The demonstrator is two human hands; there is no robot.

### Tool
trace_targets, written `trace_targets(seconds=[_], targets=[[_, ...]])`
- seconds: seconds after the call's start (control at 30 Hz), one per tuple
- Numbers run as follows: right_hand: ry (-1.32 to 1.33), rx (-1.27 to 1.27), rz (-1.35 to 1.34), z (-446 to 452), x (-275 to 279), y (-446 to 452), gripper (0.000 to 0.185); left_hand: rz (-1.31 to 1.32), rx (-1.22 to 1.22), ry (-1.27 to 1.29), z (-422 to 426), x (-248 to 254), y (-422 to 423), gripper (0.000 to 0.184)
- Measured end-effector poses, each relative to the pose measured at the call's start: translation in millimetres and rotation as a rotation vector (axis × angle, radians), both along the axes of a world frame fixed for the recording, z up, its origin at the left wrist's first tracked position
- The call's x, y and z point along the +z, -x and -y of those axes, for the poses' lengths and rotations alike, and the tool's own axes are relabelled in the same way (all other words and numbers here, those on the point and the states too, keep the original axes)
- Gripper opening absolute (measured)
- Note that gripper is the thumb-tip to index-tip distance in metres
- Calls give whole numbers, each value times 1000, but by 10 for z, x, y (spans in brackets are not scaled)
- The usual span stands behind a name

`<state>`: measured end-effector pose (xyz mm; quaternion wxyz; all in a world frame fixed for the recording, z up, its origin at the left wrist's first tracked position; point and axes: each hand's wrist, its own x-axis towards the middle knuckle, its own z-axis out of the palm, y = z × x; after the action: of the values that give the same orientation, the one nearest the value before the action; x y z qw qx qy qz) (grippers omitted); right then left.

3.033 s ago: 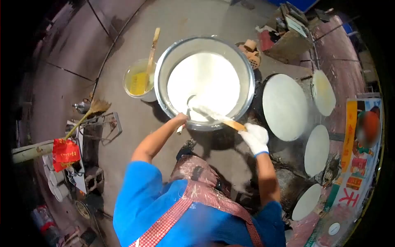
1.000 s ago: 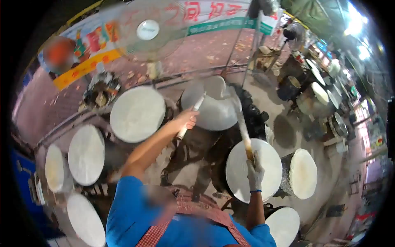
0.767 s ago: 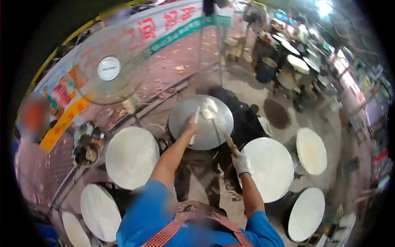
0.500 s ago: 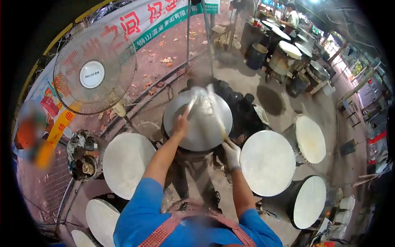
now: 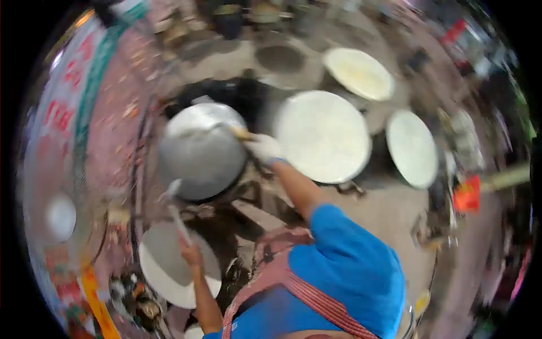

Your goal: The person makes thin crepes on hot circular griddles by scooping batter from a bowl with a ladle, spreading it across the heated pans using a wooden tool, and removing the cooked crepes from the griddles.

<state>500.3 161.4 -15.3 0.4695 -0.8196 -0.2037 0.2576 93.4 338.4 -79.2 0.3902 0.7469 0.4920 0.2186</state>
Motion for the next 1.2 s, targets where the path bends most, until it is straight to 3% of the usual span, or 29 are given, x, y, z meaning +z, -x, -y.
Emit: trace_targets(seconds=[0.03, 0.07, 0.1, 0.2, 0.27, 0.33, 0.37, 0.43, 0.47, 0.53, 0.6, 0.63, 0.67, 0.73, 0.8, 0.87, 0.93, 1.0, 1.1, 1.2], targets=[[-285, -165, -227, -29, -187, 221, 39, -71, 1, -31, 142, -116, 169, 66], [-413, -181, -210, -236, -663, 398, 39, -105, -3, -48, 290, -133, 245, 67], [-367, -124, -241, -462, -659, 705, 38, -99, -8, -56, 402, -86, 239, 68], [-138, 152, -167, -679, -161, 771, 33, -79, -7, -3, 617, 512, -45, 68], [-445, 183, -272, -497, -250, 344, 36, 17, -14, 66, 592, 536, -39, 69], [-546, -30, -579, -228, 600, 491, 36, -49, 6, 4, 587, 545, -70, 67], [-546, -44, -569, -245, 453, 510, 34, -46, 11, 41, 592, 475, -65, 69], [-454, 56, -307, -561, -438, 583, 32, -21, 1, 38, 612, 429, -47, 71], [-381, 152, -201, -649, -601, 612, 30, 9, -3, -3, 624, 424, -59, 71], [-315, 333, -287, -661, -291, 414, 30, 70, 36, -42, 746, 461, -159, 68], [-309, 243, -585, -420, 100, 47, 35, 106, 98, -51, 840, 580, -138, 61], [-392, 237, -567, -389, -127, -248, 34, 29, 82, -233, 875, 426, -50, 63], [-430, 85, -761, -360, 327, -191, 32, -44, 65, -412, 882, 266, -30, 64], [-300, 162, -564, -480, 12, -102, 28, 99, 253, 169, 1069, 688, -244, 71], [-253, 358, -419, -660, -386, -16, 29, 230, 372, 530, 1221, 948, -378, 74], [-290, 457, -556, -534, -193, -246, 30, 350, 429, 661, 1374, 1055, -415, 72], [-75, 370, -652, -406, 304, -640, 30, 320, 423, 650, 1481, 1209, -389, 69], [-236, 156, -695, -566, 105, -845, 27, 312, 480, 672, 1665, 1234, -374, 69], [-55, 423, -652, -580, -118, -650, 24, 375, 547, 773, 1709, 1205, -405, 71], [-14, 424, -732, -440, 195, -555, 21, 361, 561, 769, 1795, 1134, -379, 71]])
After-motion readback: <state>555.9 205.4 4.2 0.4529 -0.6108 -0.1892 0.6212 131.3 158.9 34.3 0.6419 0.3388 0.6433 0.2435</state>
